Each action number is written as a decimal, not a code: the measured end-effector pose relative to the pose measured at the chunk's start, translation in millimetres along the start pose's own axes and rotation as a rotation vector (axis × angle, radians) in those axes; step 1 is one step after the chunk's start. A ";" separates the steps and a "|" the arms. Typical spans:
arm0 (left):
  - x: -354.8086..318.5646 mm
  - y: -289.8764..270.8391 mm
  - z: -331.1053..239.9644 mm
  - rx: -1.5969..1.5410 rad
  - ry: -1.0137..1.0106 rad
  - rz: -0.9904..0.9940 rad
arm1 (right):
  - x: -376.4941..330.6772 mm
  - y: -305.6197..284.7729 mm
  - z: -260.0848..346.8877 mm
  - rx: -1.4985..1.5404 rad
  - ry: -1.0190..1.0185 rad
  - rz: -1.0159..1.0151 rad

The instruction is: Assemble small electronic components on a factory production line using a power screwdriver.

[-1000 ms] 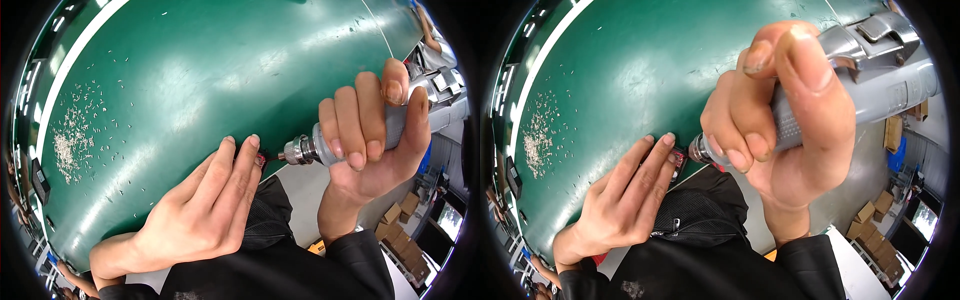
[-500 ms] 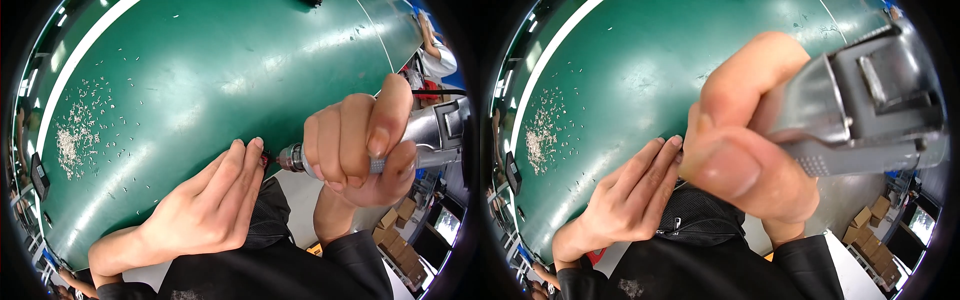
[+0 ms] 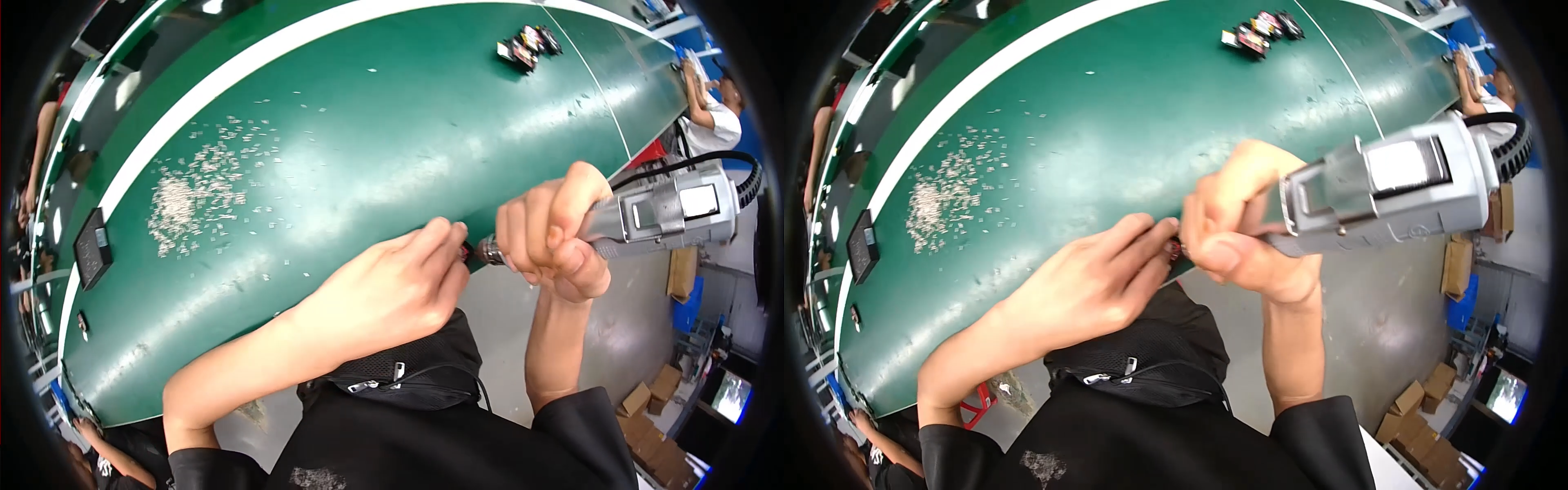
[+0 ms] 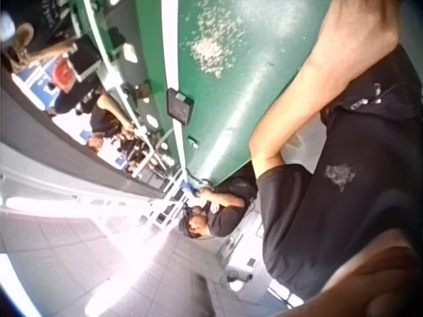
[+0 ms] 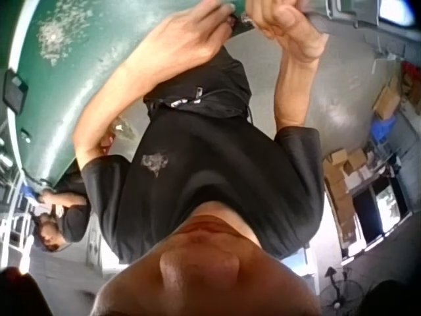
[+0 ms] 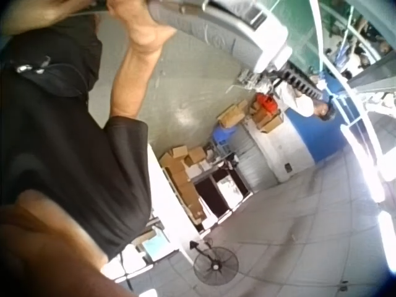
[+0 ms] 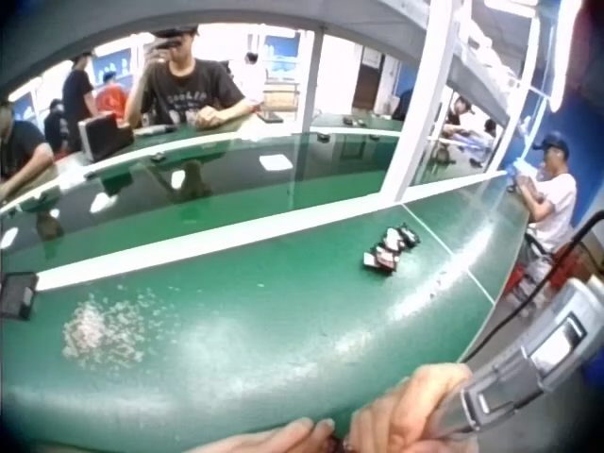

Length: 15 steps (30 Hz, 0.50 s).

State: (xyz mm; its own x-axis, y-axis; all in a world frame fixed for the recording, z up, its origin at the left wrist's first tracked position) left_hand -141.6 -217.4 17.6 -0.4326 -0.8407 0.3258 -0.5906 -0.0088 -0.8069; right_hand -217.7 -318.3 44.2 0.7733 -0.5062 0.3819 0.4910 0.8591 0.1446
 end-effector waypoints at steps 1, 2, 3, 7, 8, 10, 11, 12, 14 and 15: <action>-0.1 -1.9 1.2 -0.040 0.000 0.005 | -2.1 -3.0 -0.1 0.104 0.011 -0.004; -1.6 -3.8 1.7 -0.077 -0.007 0.013 | -4.4 -1.4 2.3 0.075 0.034 0.012; -3.4 -5.5 1.1 -0.099 0.000 0.007 | -1.1 6.1 7.5 0.097 0.041 0.038; -31.6 -20.1 -9.3 -0.057 -0.027 -0.015 | 6.3 12.2 24.9 0.279 -0.164 0.178; -41.4 -31.6 -13.4 -0.031 -0.064 -0.032 | 3.6 6.8 32.3 0.368 -0.212 0.130; -81.6 -63.8 -12.4 0.070 -0.231 -0.108 | -3.3 -5.8 39.9 0.536 -0.214 -0.075; -110.3 -76.8 -6.4 0.025 -0.369 -0.205 | -10.5 -12.2 37.9 0.570 -0.198 -0.115; -142.9 -89.7 0.8 0.041 -0.566 -0.312 | -15.8 -19.3 33.4 0.608 -0.185 -0.149; -215.6 -114.3 5.0 0.361 -0.895 -0.506 | -31.8 -28.1 11.6 0.601 -0.131 -0.206; -256.2 -119.8 4.6 0.497 -1.114 -0.522 | -36.7 -25.9 2.7 0.606 -0.105 -0.233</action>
State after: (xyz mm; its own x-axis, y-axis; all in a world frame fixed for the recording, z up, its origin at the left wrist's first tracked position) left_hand 43.1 -3.4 28.5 0.6947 -0.6676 0.2677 -0.1023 -0.4600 -0.8820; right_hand -259.9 -321.8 28.9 0.6160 -0.7003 0.3608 0.3044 0.6340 0.7109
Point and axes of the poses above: each hand's wrist, its own x-axis towards the middle knuckle, its own y-axis out of the palm, z = x × y, the point moved 6 cm from there along x, towards the middle knuckle, and after that the axes turned 14 degrees about -x, right-handed, at the moved point
